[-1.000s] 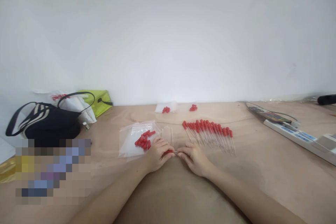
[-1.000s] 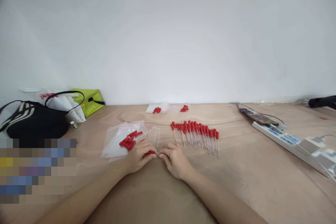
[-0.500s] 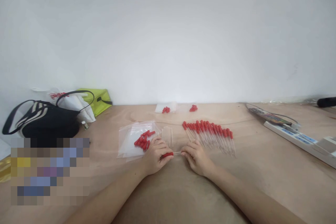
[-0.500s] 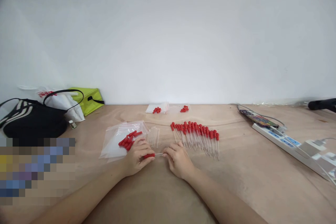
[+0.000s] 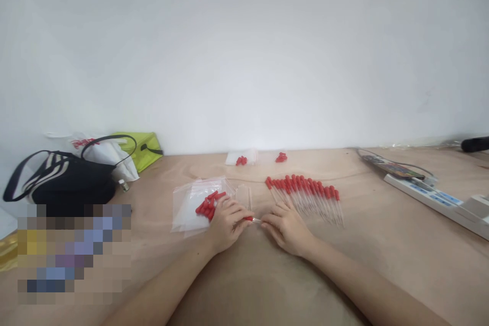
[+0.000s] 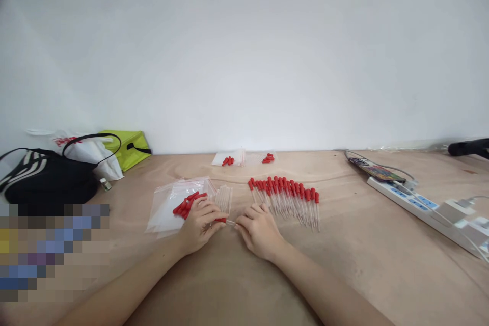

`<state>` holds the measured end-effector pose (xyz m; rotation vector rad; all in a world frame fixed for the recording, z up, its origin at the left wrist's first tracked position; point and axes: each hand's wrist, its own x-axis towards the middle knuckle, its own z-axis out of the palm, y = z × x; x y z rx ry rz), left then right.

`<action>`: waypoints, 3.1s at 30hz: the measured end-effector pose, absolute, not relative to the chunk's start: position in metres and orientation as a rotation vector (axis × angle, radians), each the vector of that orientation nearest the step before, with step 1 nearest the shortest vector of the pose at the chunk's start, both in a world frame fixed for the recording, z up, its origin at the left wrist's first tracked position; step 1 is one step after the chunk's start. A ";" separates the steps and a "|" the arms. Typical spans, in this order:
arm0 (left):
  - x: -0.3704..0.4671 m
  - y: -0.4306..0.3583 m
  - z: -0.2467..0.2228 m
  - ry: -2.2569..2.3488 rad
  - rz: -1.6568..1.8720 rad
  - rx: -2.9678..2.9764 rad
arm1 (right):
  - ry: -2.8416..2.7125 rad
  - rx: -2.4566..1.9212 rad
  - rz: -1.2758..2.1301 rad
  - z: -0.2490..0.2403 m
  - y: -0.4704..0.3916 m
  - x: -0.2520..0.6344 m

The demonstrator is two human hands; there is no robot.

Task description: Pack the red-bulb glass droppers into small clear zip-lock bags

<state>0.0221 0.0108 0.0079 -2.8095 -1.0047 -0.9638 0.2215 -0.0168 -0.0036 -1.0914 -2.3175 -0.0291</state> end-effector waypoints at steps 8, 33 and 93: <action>0.003 0.016 0.014 -1.437 -0.927 -2.415 | -1.970 -1.703 -0.036 0.009 0.010 0.234; -0.014 0.023 0.045 -1.764 -0.259 -2.212 | -1.891 -1.934 0.127 0.015 0.042 0.156; 0.031 0.004 -0.002 -1.335 -0.966 -2.870 | -2.101 -1.102 0.110 -0.017 -0.023 0.228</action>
